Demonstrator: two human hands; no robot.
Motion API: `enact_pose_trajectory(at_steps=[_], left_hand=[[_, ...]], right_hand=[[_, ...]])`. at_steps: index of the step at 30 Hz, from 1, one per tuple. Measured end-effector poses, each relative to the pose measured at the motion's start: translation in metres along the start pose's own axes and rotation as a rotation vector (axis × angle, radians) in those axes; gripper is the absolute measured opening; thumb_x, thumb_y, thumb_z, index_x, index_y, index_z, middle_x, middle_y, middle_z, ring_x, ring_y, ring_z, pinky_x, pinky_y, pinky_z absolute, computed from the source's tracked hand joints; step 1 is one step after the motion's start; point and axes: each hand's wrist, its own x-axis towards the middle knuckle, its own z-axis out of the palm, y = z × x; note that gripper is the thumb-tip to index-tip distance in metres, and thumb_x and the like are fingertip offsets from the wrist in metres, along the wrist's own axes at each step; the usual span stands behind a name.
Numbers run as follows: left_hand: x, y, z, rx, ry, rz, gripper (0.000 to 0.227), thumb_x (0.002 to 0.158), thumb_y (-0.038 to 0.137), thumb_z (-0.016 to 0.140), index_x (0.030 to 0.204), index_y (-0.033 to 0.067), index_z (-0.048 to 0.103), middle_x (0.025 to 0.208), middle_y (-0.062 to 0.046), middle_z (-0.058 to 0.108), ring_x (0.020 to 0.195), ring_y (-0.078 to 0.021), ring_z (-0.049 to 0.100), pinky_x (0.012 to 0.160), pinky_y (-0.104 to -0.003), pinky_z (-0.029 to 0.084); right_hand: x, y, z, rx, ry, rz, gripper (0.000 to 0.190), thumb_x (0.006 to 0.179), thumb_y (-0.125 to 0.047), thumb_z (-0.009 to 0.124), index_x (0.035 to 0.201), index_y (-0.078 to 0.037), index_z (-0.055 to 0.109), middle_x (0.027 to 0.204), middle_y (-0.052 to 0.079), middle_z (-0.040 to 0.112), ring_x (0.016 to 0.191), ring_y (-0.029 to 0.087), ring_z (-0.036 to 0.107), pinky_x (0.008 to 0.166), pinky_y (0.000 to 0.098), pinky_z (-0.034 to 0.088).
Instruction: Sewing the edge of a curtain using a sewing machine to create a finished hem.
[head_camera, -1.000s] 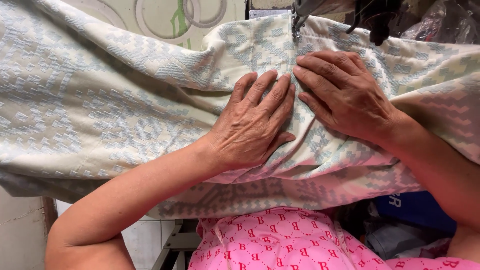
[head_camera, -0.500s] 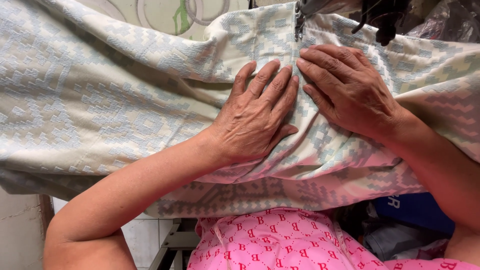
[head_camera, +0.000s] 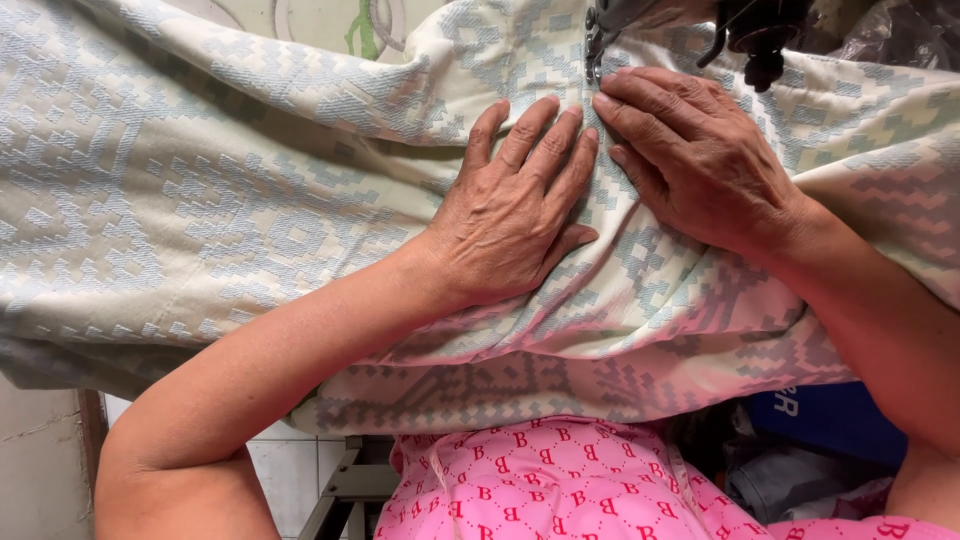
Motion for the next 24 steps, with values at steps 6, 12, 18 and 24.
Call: enact_pose_trajectory(at_steps=[6, 12, 18, 24], left_hand=[[0.0029, -0.002, -0.0018, -0.034, -0.009, 0.001, 0.072, 0.107, 0.058, 0.046, 0.147, -0.0015, 0.052, 0.15, -0.023, 0.053, 0.141, -0.0406, 0.046, 0.115, -0.06, 0.028], [0.003, -0.0035, 0.0015, -0.026, -0.009, 0.01, 0.071, 0.107, 0.057, 0.045, 0.147, -0.0012, 0.052, 0.15, -0.024, 0.053, 0.141, -0.0412, 0.046, 0.114, -0.06, 0.029], [0.0044, -0.0046, 0.0044, -0.061, -0.015, 0.007, 0.071, 0.107, 0.056, 0.047, 0.148, -0.0011, 0.051, 0.151, -0.026, 0.051, 0.143, -0.0425, 0.043, 0.116, -0.061, 0.026], [0.0056, -0.0048, 0.0071, -0.08, -0.022, 0.002, 0.069, 0.106, 0.054, 0.055, 0.149, -0.0004, 0.051, 0.153, -0.028, 0.048, 0.146, -0.0436, 0.038, 0.119, -0.063, 0.02]], right_hand=[[0.0024, 0.0007, -0.003, 0.002, 0.005, -0.006, 0.025, 0.113, -0.004, 0.062, 0.133, 0.011, 0.065, 0.138, 0.026, 0.066, 0.129, 0.045, 0.066, 0.108, 0.0502, 0.051], [0.003, -0.0001, -0.0044, 0.005, -0.009, -0.001, 0.024, 0.114, -0.004, 0.06, 0.133, 0.01, 0.064, 0.14, 0.027, 0.065, 0.13, 0.044, 0.064, 0.107, 0.0493, 0.051], [0.0009, 0.0033, -0.0008, 0.073, 0.021, 0.007, 0.021, 0.114, -0.001, 0.06, 0.129, 0.014, 0.062, 0.137, 0.029, 0.063, 0.128, 0.048, 0.063, 0.108, 0.0517, 0.05], [-0.0009, 0.0068, -0.0005, 0.046, 0.006, 0.0, 0.019, 0.116, 0.0, 0.057, 0.13, 0.013, 0.06, 0.136, 0.03, 0.062, 0.12, 0.051, 0.064, 0.102, 0.0536, 0.05]])
